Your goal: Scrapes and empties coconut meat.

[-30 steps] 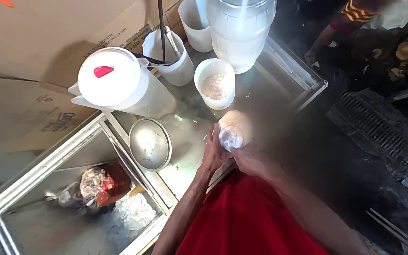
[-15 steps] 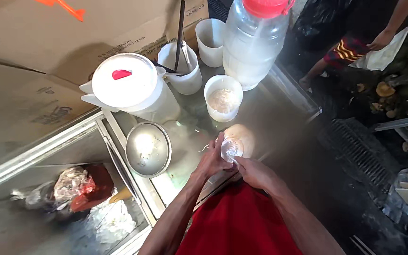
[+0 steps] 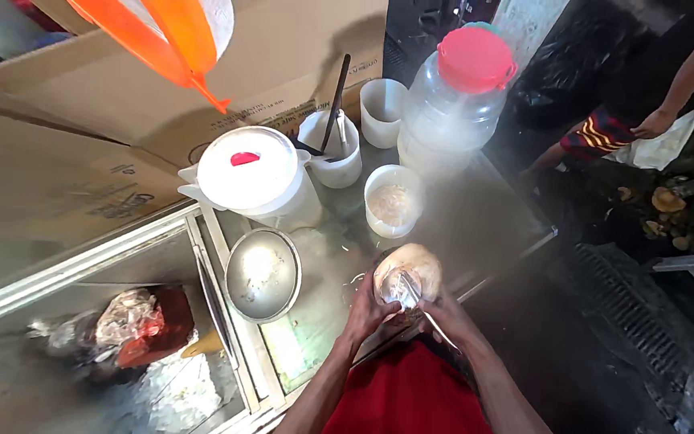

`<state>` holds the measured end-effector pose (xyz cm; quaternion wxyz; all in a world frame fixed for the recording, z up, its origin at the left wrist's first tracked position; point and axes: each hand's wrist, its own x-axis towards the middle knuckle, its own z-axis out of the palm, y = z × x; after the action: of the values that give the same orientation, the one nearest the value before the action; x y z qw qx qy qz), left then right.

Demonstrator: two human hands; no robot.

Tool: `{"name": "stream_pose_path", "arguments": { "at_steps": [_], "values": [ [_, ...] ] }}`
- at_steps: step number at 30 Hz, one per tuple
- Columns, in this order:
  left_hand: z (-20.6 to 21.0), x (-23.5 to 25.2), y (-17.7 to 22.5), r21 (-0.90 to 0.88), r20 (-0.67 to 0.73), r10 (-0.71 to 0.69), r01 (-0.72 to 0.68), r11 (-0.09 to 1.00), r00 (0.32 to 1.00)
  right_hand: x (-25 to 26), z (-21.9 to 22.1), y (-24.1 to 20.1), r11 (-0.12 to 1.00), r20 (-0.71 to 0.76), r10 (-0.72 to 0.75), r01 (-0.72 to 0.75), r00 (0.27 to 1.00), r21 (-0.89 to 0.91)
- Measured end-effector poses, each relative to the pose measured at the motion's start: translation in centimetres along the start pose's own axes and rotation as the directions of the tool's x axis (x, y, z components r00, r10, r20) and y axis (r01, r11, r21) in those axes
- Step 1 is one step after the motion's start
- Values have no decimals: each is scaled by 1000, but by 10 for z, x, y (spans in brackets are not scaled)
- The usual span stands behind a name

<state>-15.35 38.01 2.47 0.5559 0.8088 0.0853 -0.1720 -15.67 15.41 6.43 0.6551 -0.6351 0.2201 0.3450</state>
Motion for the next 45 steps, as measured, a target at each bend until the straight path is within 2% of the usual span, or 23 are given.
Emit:
{"name": "stream_pose_path", "arguments": {
  "at_steps": [2,4,5,7,8,9,11,12,14,17,19,21,24,26,28,30,33,37,41,42,45],
  "values": [
    [-5,-17,5,-192,-49,-8,-1,981,999,-8,-2,-8,999,84,-37,36,996,13],
    [-15,-42,17,-493,-97,-16,-34,870,995,-27,-6,-27,995,193,-96,92,976,31],
    [-20,-54,21,-660,-70,-17,-34,751,997,-35,-7,-37,992,257,-127,122,958,35],
    [-27,-72,36,-903,84,-61,102,416,995,-40,-6,-56,982,374,-171,190,911,-13],
    [-29,-72,43,-944,139,-58,150,294,989,-34,-5,-68,970,414,-189,236,890,-66],
    [-31,-65,53,-958,126,-50,135,253,991,-26,-2,-83,950,433,-213,289,876,-117],
    [-34,-38,74,-964,-27,-55,-11,266,998,-12,2,-120,868,415,-269,405,869,-286],
    [-36,-22,85,-947,-125,-47,-105,302,991,-9,3,-139,797,379,-274,429,884,-425],
    [-45,17,102,-857,-287,25,-269,440,958,-11,9,-173,630,271,-286,393,919,-670],
    [-59,79,128,-700,-415,106,-391,598,904,-15,21,-199,449,191,-403,375,895,-811],
    [-61,112,139,-655,-463,121,-431,620,878,-8,30,-203,447,156,-493,403,856,-799],
    [-59,132,144,-635,-477,132,-444,632,869,4,42,-205,500,70,-605,446,793,-742],
    [-48,143,156,-679,-467,146,-459,573,872,16,62,-213,604,7,-654,527,757,-597],
    [-49,147,160,-690,-450,183,-471,550,874,17,72,-212,587,25,-636,504,771,-633],
    [-61,154,161,-673,-405,242,-466,575,882,13,67,-218,443,108,-559,406,822,-799],
    [-65,154,153,-649,-362,243,-430,627,900,10,58,-221,298,182,-457,343,870,-891],
    [-59,158,144,-651,-353,238,-421,632,905,0,52,-230,190,186,-401,280,897,-941],
    [-65,162,148,-637,-420,150,-408,654,895,-8,51,-225,242,125,-377,228,918,-943],
    [-66,155,152,-537,-442,234,-464,704,866,11,65,-232,417,36,-448,244,894,-876],
    [-66,155,152,-497,-446,271,-488,717,853,12,69,-229,414,38,-430,235,902,-879],
    [-69,158,146,-412,-440,331,-516,751,835,-1,69,-214,304,78,-356,194,931,-933]
  ]
}}
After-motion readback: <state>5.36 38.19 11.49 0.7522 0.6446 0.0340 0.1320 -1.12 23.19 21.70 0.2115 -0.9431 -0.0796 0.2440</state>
